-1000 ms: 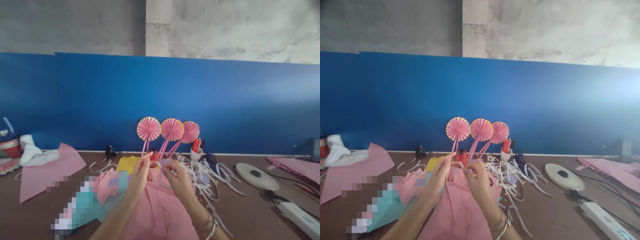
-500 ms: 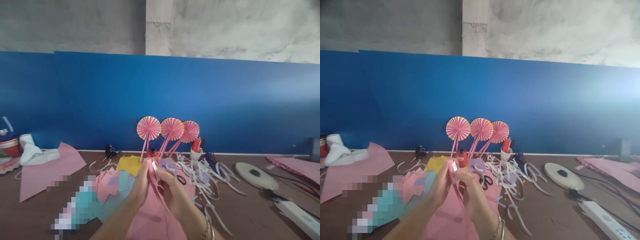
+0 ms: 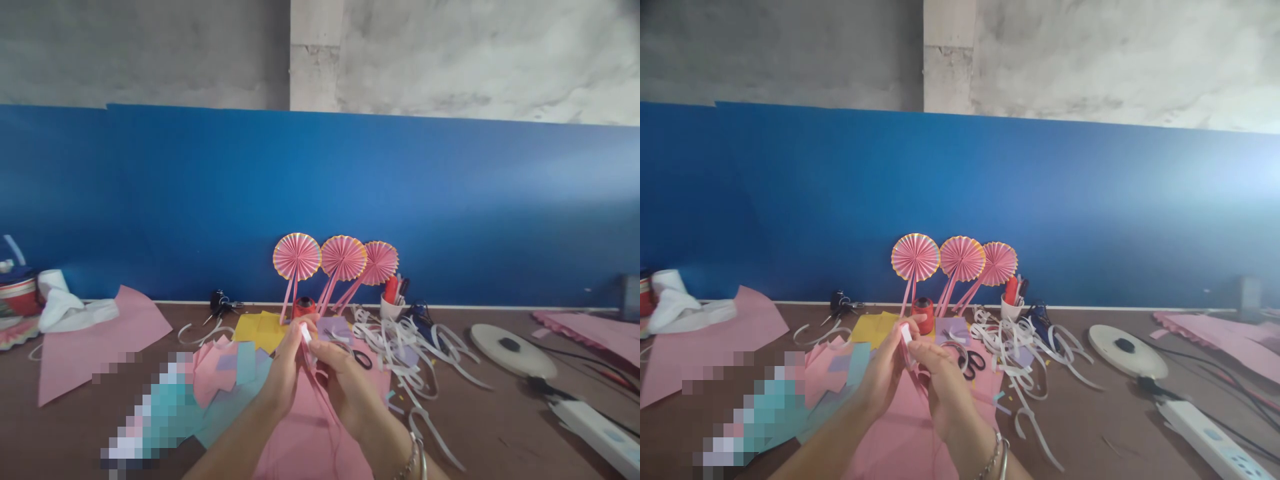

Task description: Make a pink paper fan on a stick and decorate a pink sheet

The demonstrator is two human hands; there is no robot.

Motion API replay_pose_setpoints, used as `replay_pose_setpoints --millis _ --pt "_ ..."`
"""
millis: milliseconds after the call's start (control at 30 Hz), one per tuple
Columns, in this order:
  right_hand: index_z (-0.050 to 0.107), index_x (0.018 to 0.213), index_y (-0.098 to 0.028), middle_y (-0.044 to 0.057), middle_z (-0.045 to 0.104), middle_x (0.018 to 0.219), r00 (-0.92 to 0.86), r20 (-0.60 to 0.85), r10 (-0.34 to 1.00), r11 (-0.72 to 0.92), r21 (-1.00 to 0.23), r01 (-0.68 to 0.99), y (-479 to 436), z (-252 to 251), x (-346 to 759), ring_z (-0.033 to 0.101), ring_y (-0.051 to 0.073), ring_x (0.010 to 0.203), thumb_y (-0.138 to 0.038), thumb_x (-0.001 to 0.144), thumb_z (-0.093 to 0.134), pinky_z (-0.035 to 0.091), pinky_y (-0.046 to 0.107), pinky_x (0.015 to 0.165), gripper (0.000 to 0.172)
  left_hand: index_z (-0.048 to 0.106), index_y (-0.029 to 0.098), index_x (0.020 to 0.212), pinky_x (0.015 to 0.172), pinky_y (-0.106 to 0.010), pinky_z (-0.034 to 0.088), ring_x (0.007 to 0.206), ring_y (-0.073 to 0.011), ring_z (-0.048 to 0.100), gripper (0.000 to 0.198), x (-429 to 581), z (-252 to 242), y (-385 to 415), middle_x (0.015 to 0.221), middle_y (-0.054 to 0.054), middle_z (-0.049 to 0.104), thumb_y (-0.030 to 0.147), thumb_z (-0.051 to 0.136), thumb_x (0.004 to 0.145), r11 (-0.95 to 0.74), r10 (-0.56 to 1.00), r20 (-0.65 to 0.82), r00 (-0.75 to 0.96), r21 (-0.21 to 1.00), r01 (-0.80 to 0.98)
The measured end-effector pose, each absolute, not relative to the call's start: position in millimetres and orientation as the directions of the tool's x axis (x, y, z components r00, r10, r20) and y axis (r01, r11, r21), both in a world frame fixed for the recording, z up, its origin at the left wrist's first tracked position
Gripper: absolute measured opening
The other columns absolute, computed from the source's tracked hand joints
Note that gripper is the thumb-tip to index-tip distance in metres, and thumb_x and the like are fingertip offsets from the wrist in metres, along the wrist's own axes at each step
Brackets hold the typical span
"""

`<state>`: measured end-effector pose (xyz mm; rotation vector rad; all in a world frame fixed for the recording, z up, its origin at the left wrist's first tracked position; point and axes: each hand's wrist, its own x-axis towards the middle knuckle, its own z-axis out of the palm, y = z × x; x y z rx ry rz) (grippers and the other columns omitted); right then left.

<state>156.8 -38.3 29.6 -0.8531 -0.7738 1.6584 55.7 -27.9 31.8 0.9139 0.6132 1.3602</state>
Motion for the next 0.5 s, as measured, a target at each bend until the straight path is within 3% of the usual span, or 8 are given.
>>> replay_pose_setpoints --millis 233,500 --pt "0.070 0.071 -0.019 -0.001 0.059 0.070 -0.172 -0.174 0.970 -0.240 -0.816 -0.526 -37.6 30.5 156.0 0.047 0.012 0.065 -0.027 0.063 0.073 0.038 0.023 0.063 0.012 0.052 0.022 0.114 0.061 -0.026 0.043 0.064 -0.0155 0.054 0.045 55.7 33.4 -30.0 0.067 0.002 0.052 0.055 0.045 0.084 0.015 0.973 0.120 0.197 0.820 -0.572" --pt "0.069 0.071 -0.018 -0.001 0.061 0.073 -0.196 -0.169 0.966 -0.244 -0.846 -0.474 -39.7 31.4 153.9 0.049 0.011 0.069 -0.032 0.063 0.075 0.038 0.022 0.066 0.017 0.058 0.021 0.088 0.064 -0.026 0.041 0.068 -0.0141 0.050 0.031 57.7 29.4 -28.3 0.081 0.000 0.056 0.051 0.057 0.079 -0.124 0.985 0.163 0.058 0.898 -0.421"
